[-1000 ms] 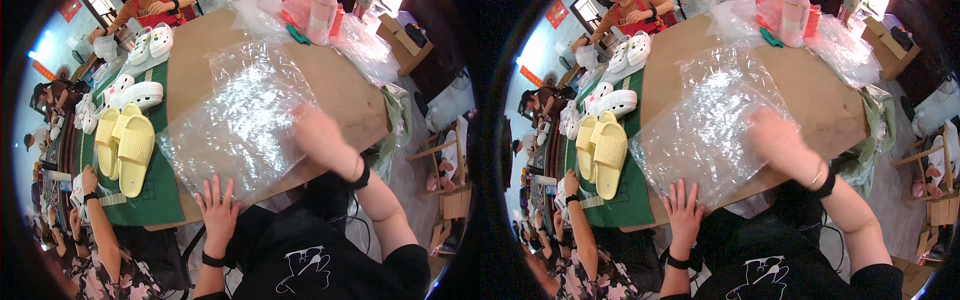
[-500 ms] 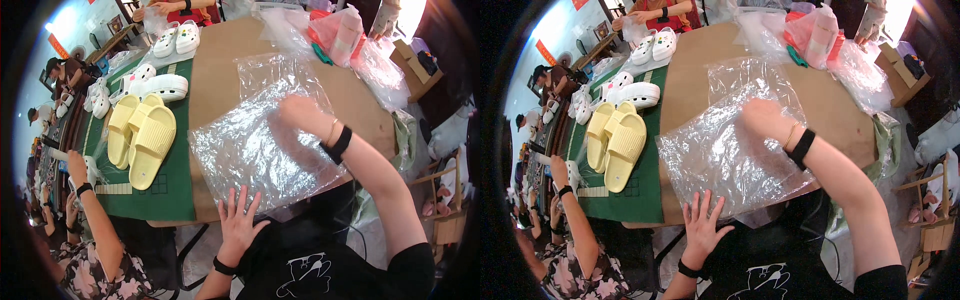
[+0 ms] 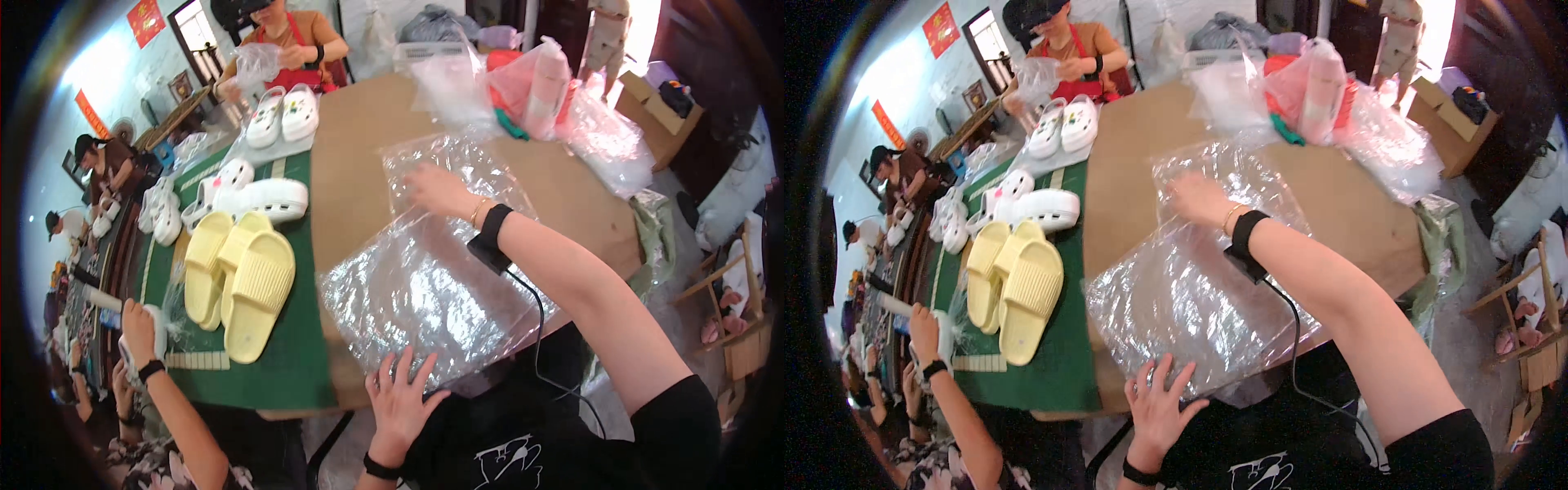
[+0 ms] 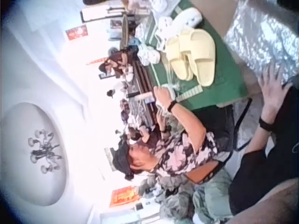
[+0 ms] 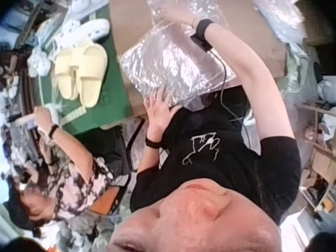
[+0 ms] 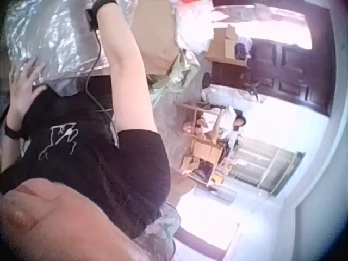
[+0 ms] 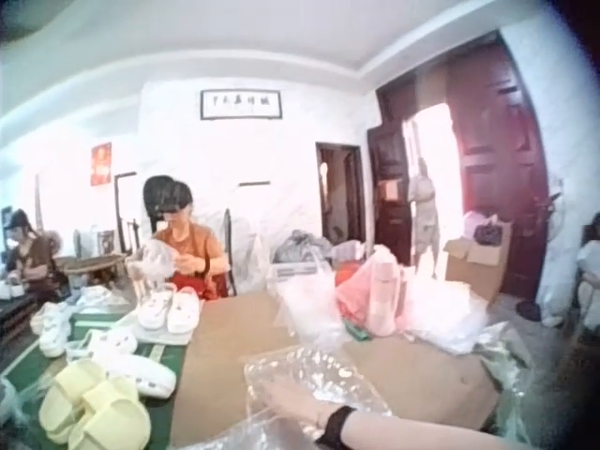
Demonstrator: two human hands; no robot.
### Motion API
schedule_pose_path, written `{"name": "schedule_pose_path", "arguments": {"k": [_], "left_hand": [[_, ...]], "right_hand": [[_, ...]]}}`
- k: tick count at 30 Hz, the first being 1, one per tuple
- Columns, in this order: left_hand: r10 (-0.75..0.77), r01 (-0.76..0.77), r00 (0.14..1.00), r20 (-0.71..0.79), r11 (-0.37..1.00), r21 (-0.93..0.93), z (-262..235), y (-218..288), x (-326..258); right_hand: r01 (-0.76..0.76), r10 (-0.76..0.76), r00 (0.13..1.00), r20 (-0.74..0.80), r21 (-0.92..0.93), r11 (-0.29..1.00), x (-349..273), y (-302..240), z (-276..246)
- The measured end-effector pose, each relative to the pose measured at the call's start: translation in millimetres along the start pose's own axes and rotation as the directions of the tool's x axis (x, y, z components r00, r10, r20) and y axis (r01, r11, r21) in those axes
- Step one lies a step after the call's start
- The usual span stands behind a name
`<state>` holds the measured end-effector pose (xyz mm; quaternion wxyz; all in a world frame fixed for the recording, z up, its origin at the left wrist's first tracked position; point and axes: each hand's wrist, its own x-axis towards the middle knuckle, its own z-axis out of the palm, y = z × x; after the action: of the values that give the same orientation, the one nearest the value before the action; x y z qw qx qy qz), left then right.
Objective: Packing yellow slides and white clogs into clear plastic bags.
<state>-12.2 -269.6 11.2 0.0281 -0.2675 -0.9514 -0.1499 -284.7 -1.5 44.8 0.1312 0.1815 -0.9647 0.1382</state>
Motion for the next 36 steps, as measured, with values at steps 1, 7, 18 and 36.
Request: {"name": "schedule_pose_path", "arguments": {"k": [1, 7, 18, 36], "left_hand": [[0.022, -0.023, 1.0, -0.016, 1.0, -0.013, -1, 2, 2], [0.05, -0.054, 0.998, 0.038, 0.993, 0.103, -2, -6, -1], [0.025, -0.025, 1.0, 0.012, 0.999, -0.032, -11, -2, 15], [-0.438, -0.226, 0.832, -0.34, 0.291, -0.93, -88, 16, 94]], "right_hand": [[-0.084, 0.071, 0.988, -0.135, -0.098, 0.992, -1, 28, -10], [-0.636, 0.665, 0.732, -0.148, 0.203, 0.744, -53, 139, -25], [0.048, 0.435, 0.802, -0.41, 0.77, 0.637, -66, 123, -219], [0.257, -0.306, 0.952, -0.029, 0.622, 0.74, -132, -31, -297]]}}
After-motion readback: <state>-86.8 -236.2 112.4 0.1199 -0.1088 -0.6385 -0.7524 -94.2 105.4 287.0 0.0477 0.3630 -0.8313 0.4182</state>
